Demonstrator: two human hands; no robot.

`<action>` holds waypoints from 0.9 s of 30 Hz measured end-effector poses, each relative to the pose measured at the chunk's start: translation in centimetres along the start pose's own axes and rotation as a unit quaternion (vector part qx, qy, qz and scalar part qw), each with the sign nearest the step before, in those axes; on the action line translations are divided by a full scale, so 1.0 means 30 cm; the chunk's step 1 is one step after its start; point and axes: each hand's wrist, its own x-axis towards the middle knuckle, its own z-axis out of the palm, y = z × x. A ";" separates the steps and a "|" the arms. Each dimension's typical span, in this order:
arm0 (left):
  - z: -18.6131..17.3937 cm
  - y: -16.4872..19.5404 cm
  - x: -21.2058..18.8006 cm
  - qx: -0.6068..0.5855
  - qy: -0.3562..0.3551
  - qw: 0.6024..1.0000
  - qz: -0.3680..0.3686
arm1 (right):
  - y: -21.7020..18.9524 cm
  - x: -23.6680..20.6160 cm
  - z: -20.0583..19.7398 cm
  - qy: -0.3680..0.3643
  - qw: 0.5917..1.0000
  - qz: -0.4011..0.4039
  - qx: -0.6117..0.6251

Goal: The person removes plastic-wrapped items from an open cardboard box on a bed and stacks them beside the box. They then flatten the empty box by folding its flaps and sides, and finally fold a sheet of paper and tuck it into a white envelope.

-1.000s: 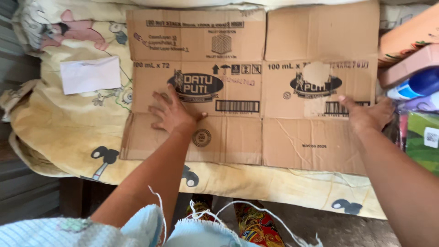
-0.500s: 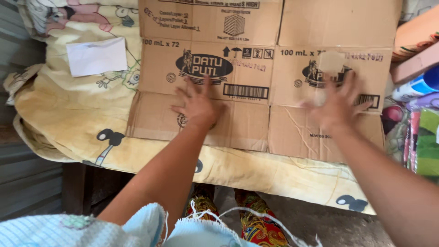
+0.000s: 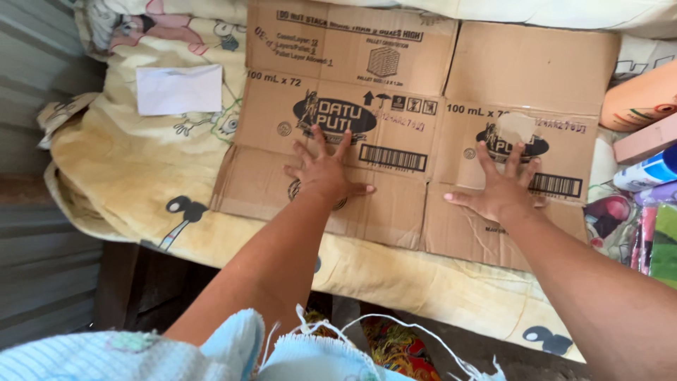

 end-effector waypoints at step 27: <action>-0.356 -0.252 0.352 0.064 0.031 0.996 0.062 | -0.502 0.257 -0.151 0.064 0.996 -0.055 -0.007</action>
